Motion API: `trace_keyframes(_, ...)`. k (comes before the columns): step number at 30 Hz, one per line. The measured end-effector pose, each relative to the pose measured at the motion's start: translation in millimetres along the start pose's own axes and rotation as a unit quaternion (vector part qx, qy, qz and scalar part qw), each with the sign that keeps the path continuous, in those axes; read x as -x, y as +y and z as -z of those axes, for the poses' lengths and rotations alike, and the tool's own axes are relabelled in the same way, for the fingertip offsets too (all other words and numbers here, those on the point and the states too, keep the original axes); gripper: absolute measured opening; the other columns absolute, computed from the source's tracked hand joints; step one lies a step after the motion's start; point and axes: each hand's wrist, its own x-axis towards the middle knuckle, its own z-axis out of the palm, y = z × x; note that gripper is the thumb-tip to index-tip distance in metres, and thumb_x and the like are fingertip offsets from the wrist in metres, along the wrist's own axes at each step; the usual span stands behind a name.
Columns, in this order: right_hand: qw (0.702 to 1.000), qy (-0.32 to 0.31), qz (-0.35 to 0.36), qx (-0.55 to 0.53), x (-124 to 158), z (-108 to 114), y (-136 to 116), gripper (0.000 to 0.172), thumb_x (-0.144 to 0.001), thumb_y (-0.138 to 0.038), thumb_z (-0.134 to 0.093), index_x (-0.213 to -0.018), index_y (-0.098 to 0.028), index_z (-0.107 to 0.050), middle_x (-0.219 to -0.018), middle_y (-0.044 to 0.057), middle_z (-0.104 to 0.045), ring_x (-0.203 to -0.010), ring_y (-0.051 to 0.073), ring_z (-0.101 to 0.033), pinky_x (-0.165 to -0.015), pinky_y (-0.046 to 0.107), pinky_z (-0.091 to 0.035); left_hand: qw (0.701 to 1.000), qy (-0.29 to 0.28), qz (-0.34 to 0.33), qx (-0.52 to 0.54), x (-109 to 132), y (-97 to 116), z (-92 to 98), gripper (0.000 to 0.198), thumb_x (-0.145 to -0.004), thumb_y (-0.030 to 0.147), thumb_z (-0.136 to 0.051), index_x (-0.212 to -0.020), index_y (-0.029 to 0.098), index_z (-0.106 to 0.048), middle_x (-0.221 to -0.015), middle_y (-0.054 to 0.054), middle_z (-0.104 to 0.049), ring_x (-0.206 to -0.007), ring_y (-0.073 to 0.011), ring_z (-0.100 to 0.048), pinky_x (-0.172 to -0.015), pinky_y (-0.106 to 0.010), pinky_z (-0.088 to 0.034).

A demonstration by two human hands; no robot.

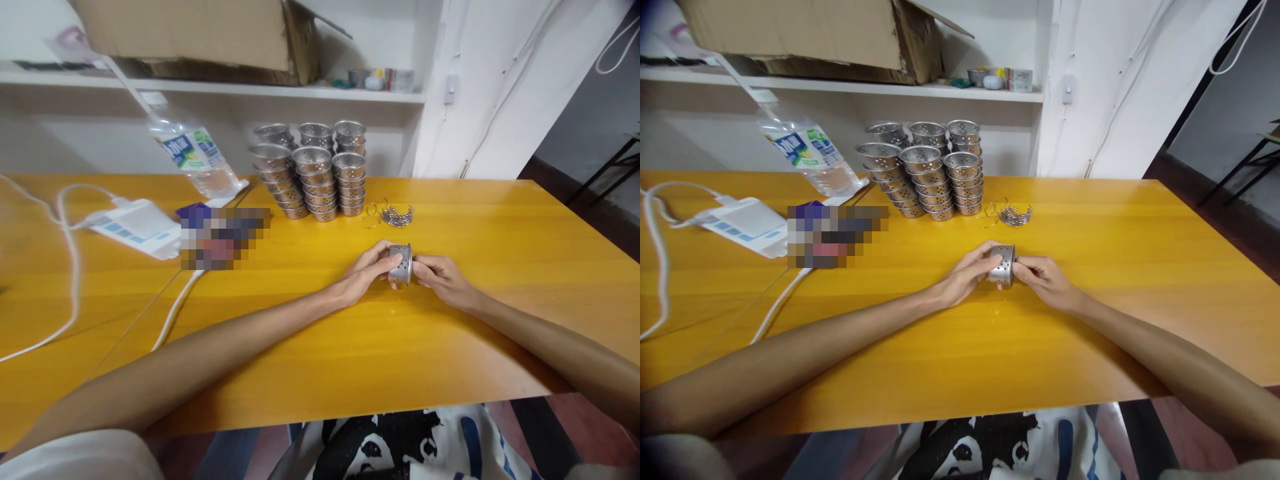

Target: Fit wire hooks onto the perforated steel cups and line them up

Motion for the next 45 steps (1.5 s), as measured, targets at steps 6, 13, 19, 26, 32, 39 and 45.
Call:
trace_keyframes(6, 1.0, 0.014, -0.008, 0.013, 1.1, 0.9, 2.4, 0.065, -0.108, -0.076, -0.048, -0.073, -0.022, -0.049, -0.065, -0.003, -0.045, -0.06, 0.011, -0.04, -0.059, 0.026, -0.034, 1.0, 0.0, 0.003, 0.004, 0.3, 1.1, -0.5, 0.057, -0.089, 0.063, -0.084, -0.114, 0.016, -0.064, -0.098, -0.004, -0.065, -0.082, -0.0179, -0.065, -0.068, -0.03, -0.056)
trace_keyframes(13, 1.0, 0.015, -0.01, 0.003, 2.8, 1.6, 8.8, 0.062, -0.11, -0.073, -0.048, -0.075, -0.021, -0.05, -0.066, -0.003, -0.047, -0.059, 0.011, -0.041, -0.058, 0.026, -0.033, 1.0, -0.001, 0.005, -0.002, 0.3, 0.2, 0.4, 0.057, -0.09, 0.063, -0.083, -0.115, 0.016, -0.063, -0.096, -0.005, -0.066, -0.081, -0.0188, -0.066, -0.069, -0.031, -0.055)
trace_keyframes(19, 1.0, 0.0, 0.006, -0.008, 3.1, 1.4, 8.1, 0.059, -0.112, -0.068, -0.049, -0.078, -0.02, -0.056, -0.067, -0.003, -0.05, -0.059, 0.01, -0.041, -0.058, 0.025, -0.033, 1.0, -0.007, 0.007, 0.006, 2.6, 1.9, 0.1, 0.059, -0.089, 0.063, -0.083, -0.118, 0.015, -0.063, -0.1, -0.005, -0.067, -0.084, -0.0185, -0.066, -0.071, -0.031, -0.054)
trace_keyframes(26, 1.0, 0.004, -0.011, 0.002, 2.7, 0.1, 12.2, 0.063, -0.111, -0.071, -0.048, -0.075, -0.02, -0.054, -0.067, -0.002, -0.05, -0.061, 0.011, -0.044, -0.059, 0.026, -0.034, 1.0, 0.0, 0.02, 0.008, 3.9, 4.0, -0.6, 0.061, -0.089, 0.064, -0.083, -0.122, 0.016, -0.064, -0.104, -0.006, -0.066, -0.087, -0.0198, -0.066, -0.072, -0.032, -0.054)
trace_keyframes(32, 0.999, 0.007, -0.035, 0.019, 4.6, 1.3, 15.2, 0.066, -0.109, -0.075, -0.047, -0.077, -0.019, -0.058, -0.068, 0.0, -0.054, -0.062, 0.012, -0.048, -0.061, 0.027, -0.037, 1.0, 0.001, 0.02, 0.015, 3.8, 5.3, -1.6, 0.061, -0.088, 0.064, -0.084, -0.12, 0.016, -0.064, -0.104, -0.006, -0.065, -0.087, -0.02, -0.065, -0.072, -0.032, -0.053)
trace_keyframes(39, 0.999, -0.004, -0.032, -0.009, 1.5, 0.0, 10.3, 0.065, -0.108, -0.077, -0.049, -0.079, -0.019, -0.06, -0.073, 0.002, -0.062, -0.061, 0.012, -0.05, -0.06, 0.026, -0.041, 0.999, -0.002, 0.019, 0.035, 4.1, 4.3, -0.5, 0.058, -0.089, 0.06, -0.085, -0.121, 0.016, -0.064, -0.104, -0.007, -0.068, -0.087, -0.0205, -0.067, -0.074, -0.032, -0.053)
trace_keyframes(45, 1.0, 0.002, -0.02, -0.013, 2.2, -1.9, 11.9, 0.065, -0.109, -0.075, -0.048, -0.085, -0.018, -0.066, -0.077, 0.004, -0.067, -0.062, 0.012, -0.052, -0.06, 0.025, -0.044, 0.999, -0.005, 0.015, 0.035, 3.4, 4.9, -1.4, 0.058, -0.087, 0.062, -0.086, -0.113, 0.016, -0.063, -0.099, -0.007, -0.069, -0.083, -0.0201, -0.067, -0.072, -0.032, -0.052)
